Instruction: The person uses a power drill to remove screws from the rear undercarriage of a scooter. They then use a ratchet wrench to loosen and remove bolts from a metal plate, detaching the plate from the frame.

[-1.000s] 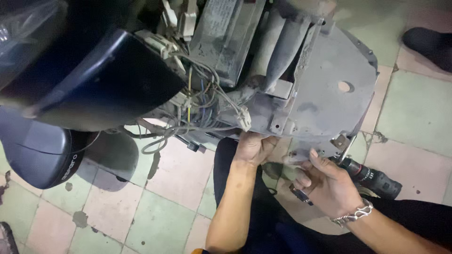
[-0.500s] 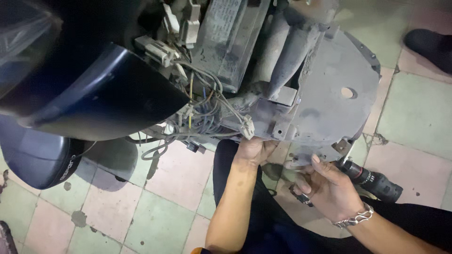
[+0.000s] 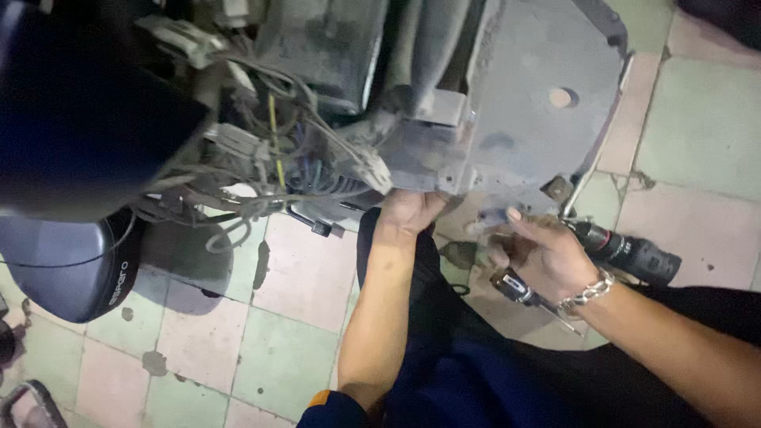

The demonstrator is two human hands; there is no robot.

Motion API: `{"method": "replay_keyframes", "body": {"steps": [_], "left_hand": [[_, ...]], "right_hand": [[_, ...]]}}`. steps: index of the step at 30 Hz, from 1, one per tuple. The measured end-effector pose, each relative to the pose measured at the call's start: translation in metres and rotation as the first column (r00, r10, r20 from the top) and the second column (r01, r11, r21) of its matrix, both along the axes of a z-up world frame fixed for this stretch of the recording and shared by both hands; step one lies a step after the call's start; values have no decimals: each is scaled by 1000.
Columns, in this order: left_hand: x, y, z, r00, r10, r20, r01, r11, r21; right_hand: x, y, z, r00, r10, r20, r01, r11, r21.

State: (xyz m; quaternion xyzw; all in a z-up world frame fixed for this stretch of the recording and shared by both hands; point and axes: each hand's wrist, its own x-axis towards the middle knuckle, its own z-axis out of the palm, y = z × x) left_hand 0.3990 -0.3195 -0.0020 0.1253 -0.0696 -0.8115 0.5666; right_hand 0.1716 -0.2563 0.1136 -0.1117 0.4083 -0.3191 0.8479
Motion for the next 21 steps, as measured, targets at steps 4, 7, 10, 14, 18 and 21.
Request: {"method": "replay_keyframes", "body": {"steps": [4, 7, 10, 14, 18, 21], "left_hand": [[4, 0, -10, 992, 26, -123, -27, 1000, -11], [5, -2, -20, 992, 20, -121, -10, 997, 76], [8, -2, -23, 986, 36, 162, -34, 999, -16], [10, -3, -21, 905, 26, 426, -42, 999, 26], [5, -13, -19, 992, -122, -9, 122, 992, 2], [13, -16, -20, 977, -212, 7, 211, 976, 50]], "right_hand": [[-2, 2, -7, 1000, -10, 18, 12, 993, -117], [0, 5, -2, 1000, -26, -1, 25, 990, -139], [-1, 7, 8, 996, -63, -55, 61, 997, -53], [3, 12, 12, 999, -48, -1, 47, 992, -120], [6, 17, 13, 995, -104, 6, 104, 994, -20], [5, 14, 11, 992, -102, 70, 104, 994, -23]]}}
